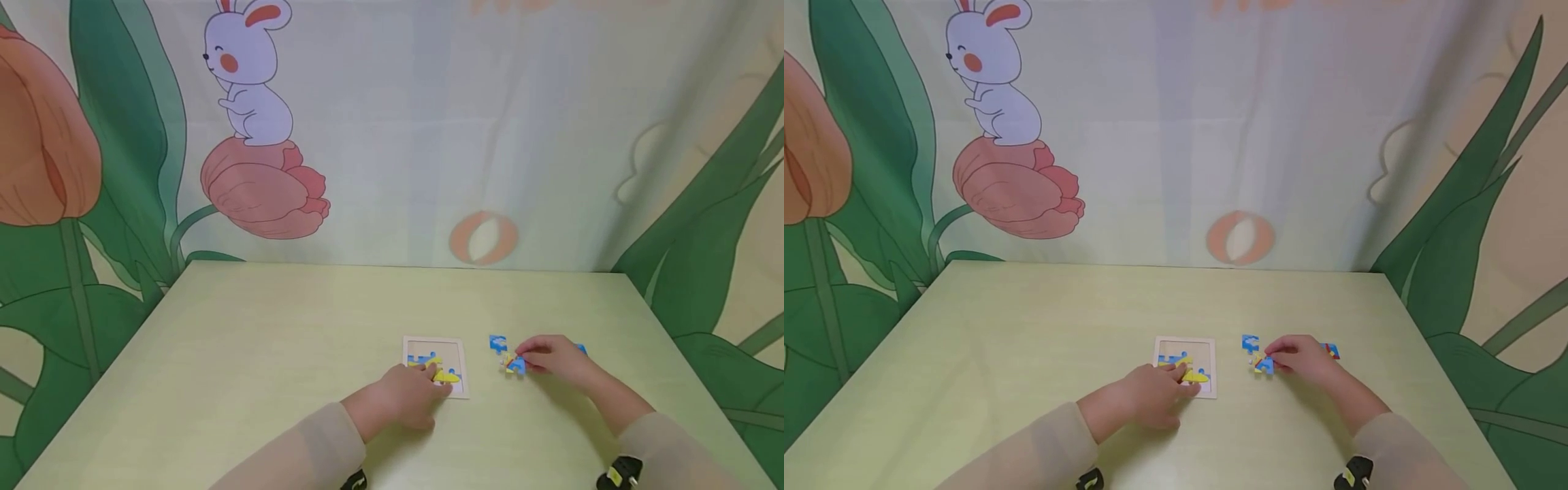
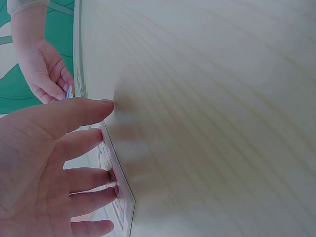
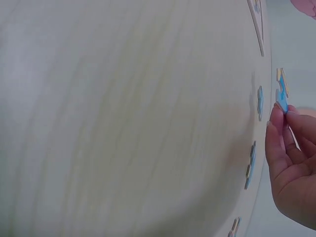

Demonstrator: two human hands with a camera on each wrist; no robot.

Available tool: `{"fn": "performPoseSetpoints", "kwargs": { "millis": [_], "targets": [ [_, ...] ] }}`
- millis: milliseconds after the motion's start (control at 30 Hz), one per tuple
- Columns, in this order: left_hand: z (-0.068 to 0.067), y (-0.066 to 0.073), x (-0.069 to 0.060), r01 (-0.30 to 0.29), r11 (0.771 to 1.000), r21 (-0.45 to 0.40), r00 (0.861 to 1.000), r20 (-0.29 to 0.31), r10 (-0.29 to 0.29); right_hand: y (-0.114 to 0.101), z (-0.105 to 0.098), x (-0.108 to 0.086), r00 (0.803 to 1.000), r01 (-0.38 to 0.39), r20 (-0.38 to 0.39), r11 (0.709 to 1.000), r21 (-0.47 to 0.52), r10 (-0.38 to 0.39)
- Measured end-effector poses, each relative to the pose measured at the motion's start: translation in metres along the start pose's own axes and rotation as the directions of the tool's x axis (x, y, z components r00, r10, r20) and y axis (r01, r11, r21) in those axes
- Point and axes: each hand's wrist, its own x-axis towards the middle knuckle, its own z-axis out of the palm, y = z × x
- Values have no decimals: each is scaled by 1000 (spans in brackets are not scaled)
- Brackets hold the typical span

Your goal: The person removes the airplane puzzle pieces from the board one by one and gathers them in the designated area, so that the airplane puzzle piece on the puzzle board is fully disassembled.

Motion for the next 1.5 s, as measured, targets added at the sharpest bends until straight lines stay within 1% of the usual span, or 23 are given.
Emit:
{"fn": "performPoseSetpoints", "kwargs": {
  "millis": [100, 367, 400, 500, 600, 633, 733, 967, 1267, 1500],
  "targets": [
    [0, 0, 0, -3, 1000, -1, 1000, 1, 3, 4, -3, -1, 1000, -3, -11, 1000, -24, 2],
    [0, 1, 1, -4, 1000, 1, 1000, -4, 4, 14, -15, -5, 1000, 4, -19, 999, -45, -5],
    [0, 1, 1, -2, 1000, 1, 1000, -3, 2, 19, -18, -4, 1000, 21, -12, 999, -42, -21],
    [1, 1, 2, 6, 1000, 3, 1000, 2, -6, 24, -22, -5, 999, 32, -4, 998, -45, -32],
    [2, 0, 2, 8, 1000, 9, 1000, 7, -8, 25, -25, -8, 1000, 18, -12, 998, -53, -18],
    [1, 0, 2, 5, 1000, 10, 1000, 5, -5, 23, -25, -10, 1000, -2, -24, 998, -60, 0],
    [1, 1, 2, 0, 1000, 11, 1000, 3, -1, 26, -30, -13, 999, -18, -47, 996, -85, 14],
    [0, 1, 2, 9, 1000, 2, 1000, 14, -9, 38, -44, -16, 999, 11, -48, 991, -130, -17],
    [1, 2, 1, 10, 1000, -5, 1000, 18, -10, 52, -59, -24, 998, -4, -67, 987, -158, -6],
    [-2, 2, -1, 14, 1000, 3, 1000, 20, -14, 55, -68, -31, 997, -12, -81, 981, -192, -4]
  ]
}}
